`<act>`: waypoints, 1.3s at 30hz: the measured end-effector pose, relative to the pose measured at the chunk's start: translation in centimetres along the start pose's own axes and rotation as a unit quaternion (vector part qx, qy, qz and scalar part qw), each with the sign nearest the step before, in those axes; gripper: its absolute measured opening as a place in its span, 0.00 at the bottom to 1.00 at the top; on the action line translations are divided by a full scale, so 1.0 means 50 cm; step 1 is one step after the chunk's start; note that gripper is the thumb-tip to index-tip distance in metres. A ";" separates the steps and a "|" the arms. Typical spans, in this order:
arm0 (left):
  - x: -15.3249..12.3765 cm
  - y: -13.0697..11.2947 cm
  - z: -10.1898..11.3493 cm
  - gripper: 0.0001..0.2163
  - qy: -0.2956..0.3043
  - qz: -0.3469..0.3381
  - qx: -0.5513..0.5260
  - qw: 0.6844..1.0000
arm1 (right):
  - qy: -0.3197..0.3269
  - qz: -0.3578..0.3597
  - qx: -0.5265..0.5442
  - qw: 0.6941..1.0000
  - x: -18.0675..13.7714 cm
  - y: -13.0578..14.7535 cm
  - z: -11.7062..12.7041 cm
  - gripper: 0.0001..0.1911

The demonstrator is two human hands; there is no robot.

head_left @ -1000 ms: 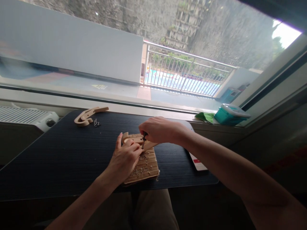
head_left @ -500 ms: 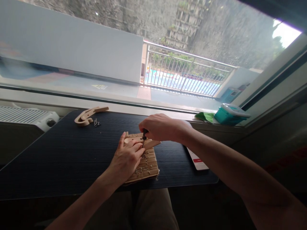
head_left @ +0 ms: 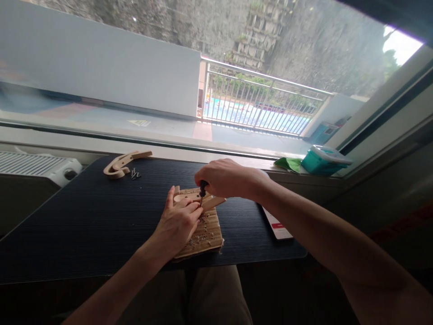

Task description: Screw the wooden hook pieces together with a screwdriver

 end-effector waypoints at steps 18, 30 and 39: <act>0.002 0.001 0.001 0.11 -0.001 0.002 -0.014 1.000 | -0.011 -0.011 -0.017 1.000 -0.004 0.001 0.005 0.13; 0.001 0.001 0.000 0.12 -0.006 -0.001 -0.007 1.000 | 0.006 -0.012 -0.014 1.000 -0.005 0.003 0.001 0.16; 0.003 0.000 -0.005 0.10 0.017 0.000 0.002 1.000 | 0.008 -0.024 -0.021 0.999 -0.003 -0.001 -0.003 0.14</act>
Point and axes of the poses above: each hand's wrist, its own x-axis towards the middle knuckle, its own z-axis out of the back of the hand, y = z × x, the point moved 9 cm from there along x, towards the middle knuckle, and after that the axes turned 3 degrees about x, right-handed, at the moved point
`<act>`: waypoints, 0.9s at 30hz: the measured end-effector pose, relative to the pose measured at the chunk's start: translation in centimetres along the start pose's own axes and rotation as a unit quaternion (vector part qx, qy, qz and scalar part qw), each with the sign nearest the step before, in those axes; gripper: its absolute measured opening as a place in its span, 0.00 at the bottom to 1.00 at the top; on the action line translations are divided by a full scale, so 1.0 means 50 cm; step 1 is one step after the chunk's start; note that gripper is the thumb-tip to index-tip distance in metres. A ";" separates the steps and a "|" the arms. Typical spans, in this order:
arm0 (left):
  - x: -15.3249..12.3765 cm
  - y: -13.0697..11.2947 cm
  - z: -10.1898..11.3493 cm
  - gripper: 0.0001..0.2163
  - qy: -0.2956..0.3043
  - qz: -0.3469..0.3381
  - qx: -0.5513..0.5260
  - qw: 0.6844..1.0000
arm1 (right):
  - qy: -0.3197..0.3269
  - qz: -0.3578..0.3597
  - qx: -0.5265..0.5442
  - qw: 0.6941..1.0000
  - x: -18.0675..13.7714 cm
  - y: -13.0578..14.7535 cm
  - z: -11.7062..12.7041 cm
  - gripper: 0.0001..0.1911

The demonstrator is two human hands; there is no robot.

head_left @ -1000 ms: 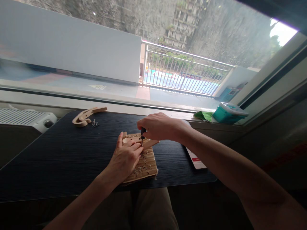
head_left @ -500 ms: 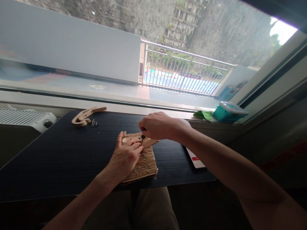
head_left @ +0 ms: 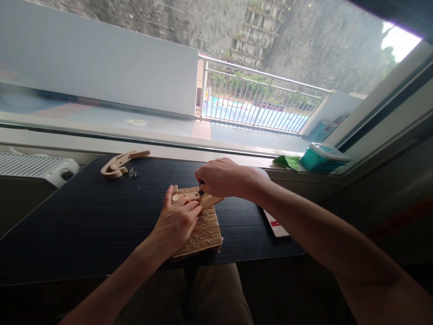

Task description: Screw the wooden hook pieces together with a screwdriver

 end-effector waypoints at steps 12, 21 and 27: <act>0.001 0.000 0.005 0.11 -0.001 0.003 -0.002 1.000 | -0.009 0.028 0.021 0.999 -0.001 0.009 0.006 0.16; 0.001 0.000 -0.001 0.11 0.015 0.006 0.007 1.000 | -0.025 0.036 0.036 0.998 -0.002 0.009 0.005 0.18; 0.002 0.001 0.001 0.11 0.013 0.006 0.007 1.000 | -0.019 0.038 0.029 0.999 0.001 0.009 0.003 0.16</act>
Point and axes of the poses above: each hand's wrist, its own x-axis towards the middle knuckle, its own z-axis out of the back of the hand, y = z × x, the point moved 9 cm from there along x, towards the middle knuckle, and after that the axes turned 3 degrees about x, right-handed, at the moved point
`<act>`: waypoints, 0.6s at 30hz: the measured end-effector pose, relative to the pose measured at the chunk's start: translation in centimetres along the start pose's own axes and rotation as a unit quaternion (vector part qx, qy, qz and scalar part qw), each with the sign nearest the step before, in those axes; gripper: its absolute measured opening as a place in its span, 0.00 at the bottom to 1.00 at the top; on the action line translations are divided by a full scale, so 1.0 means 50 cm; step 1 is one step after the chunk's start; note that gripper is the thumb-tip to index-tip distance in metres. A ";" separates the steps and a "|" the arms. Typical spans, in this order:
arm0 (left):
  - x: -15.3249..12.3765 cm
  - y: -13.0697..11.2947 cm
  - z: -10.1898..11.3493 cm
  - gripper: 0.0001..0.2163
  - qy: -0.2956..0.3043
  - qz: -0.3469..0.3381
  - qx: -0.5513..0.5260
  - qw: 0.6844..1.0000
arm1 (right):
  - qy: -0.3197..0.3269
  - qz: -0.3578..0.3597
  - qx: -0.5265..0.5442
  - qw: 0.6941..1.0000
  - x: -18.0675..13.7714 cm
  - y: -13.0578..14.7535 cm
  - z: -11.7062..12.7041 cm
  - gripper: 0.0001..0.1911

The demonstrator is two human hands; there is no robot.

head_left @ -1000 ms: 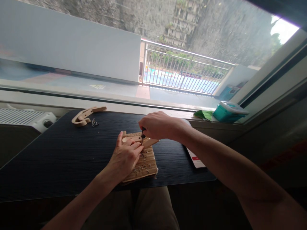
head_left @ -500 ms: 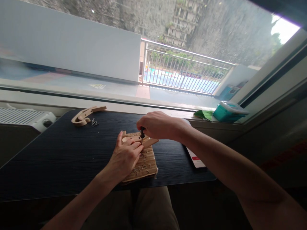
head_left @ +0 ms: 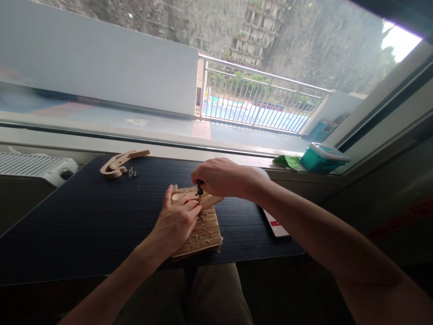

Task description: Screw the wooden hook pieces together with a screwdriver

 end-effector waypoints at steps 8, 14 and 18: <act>0.001 -0.003 0.003 0.10 0.005 -0.002 -0.001 1.000 | -0.002 -0.013 -0.002 1.000 0.003 -0.005 -0.004 0.14; 0.002 -0.002 0.002 0.10 0.007 0.000 -0.002 1.000 | 0.003 0.000 -0.001 1.000 0.002 -0.003 -0.004 0.18; 0.002 -0.002 0.000 0.10 0.009 -0.002 -0.004 1.000 | 0.009 -0.015 -0.010 1.000 0.001 -0.010 -0.006 0.17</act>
Point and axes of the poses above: each hand's wrist, its own x-axis towards the middle knuckle, its own z-axis out of the back of the hand, y = z × x, the point moved 9 cm from there along x, towards the middle knuckle, and after that the axes turned 3 degrees about x, right-handed, at the moved point
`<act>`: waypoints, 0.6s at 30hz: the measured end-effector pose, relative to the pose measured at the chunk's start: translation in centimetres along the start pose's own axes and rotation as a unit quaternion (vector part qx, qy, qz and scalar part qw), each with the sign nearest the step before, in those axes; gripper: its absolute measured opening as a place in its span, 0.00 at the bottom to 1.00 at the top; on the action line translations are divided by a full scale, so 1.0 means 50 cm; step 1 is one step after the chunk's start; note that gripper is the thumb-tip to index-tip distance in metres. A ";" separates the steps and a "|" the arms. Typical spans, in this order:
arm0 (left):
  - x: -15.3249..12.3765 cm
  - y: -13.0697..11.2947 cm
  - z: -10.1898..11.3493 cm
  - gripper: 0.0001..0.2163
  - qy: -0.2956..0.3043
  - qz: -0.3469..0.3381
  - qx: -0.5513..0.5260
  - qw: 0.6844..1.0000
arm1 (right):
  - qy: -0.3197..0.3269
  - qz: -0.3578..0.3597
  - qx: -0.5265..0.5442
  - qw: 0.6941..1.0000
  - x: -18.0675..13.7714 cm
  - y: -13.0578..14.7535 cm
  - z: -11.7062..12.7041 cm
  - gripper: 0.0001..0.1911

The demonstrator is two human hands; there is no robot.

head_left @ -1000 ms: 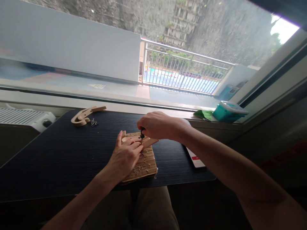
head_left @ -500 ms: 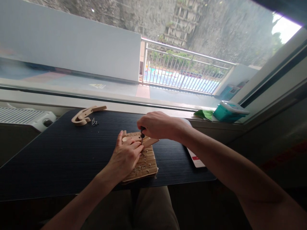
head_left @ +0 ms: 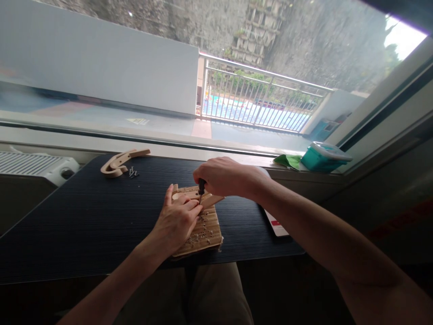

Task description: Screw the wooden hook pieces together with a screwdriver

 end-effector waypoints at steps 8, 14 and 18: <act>0.000 0.000 0.000 0.10 -0.002 0.000 0.003 1.000 | 0.001 -0.014 0.012 1.000 0.000 -0.008 0.002 0.14; -0.001 0.000 0.001 0.10 -0.017 -0.003 0.003 1.000 | -0.007 0.024 0.023 0.999 0.005 0.005 0.003 0.18; 0.001 0.001 0.002 0.10 -0.013 -0.001 -0.003 1.000 | -0.003 0.024 0.022 0.999 0.005 0.004 0.000 0.17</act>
Point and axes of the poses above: each hand's wrist, its own x-axis towards the middle knuckle, its own z-axis out of the back of the hand, y = z × x, the point moved 9 cm from there along x, towards the middle knuckle, and after that the axes turned 3 degrees about x, right-handed, at the moved point
